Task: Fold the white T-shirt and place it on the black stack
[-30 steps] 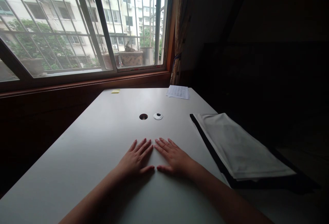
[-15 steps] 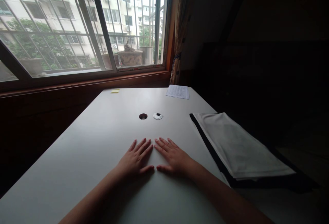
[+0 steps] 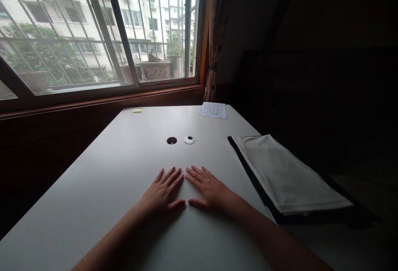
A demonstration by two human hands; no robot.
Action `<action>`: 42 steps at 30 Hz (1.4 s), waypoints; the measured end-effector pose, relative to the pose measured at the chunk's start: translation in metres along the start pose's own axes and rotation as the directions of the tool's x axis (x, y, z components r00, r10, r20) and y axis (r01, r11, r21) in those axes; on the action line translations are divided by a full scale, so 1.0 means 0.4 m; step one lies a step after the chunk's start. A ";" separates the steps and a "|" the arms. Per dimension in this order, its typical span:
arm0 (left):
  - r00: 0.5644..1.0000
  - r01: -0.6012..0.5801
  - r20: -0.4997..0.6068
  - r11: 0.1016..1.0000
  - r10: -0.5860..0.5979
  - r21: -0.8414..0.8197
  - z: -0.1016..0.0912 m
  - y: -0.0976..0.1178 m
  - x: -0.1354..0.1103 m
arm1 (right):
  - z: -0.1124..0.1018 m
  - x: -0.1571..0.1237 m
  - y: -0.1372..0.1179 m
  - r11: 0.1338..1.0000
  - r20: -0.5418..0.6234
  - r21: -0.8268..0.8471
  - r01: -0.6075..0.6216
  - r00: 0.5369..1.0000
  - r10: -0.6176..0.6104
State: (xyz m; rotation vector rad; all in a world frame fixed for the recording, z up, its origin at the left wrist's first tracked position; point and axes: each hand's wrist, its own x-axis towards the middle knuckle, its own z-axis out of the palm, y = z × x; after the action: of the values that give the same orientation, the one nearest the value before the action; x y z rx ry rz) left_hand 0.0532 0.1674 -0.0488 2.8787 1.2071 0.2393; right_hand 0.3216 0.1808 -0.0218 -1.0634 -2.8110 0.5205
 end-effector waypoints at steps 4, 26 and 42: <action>1.000 -0.001 0.002 1.000 0.001 -0.027 -0.009 0.000 -0.001 | 0.000 0.002 0.004 1.000 -0.002 0.003 -0.008 1.000 0.008; 0.901 0.161 -0.362 0.960 -0.238 -0.231 -0.073 -0.061 -0.028 | -0.183 -0.162 0.101 0.960 -0.790 0.068 -0.272 0.573 0.218; 0.922 0.127 -0.315 0.945 -0.224 -0.300 -0.044 -0.074 -0.028 | -0.149 -0.277 0.303 0.466 -0.527 0.000 -0.885 0.396 0.752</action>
State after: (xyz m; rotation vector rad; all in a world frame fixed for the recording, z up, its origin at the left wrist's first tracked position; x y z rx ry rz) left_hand 0.0220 0.1793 -0.0350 2.5349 1.3459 0.8659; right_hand 0.4930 0.2098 -0.0038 -2.3111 -1.7489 -0.1437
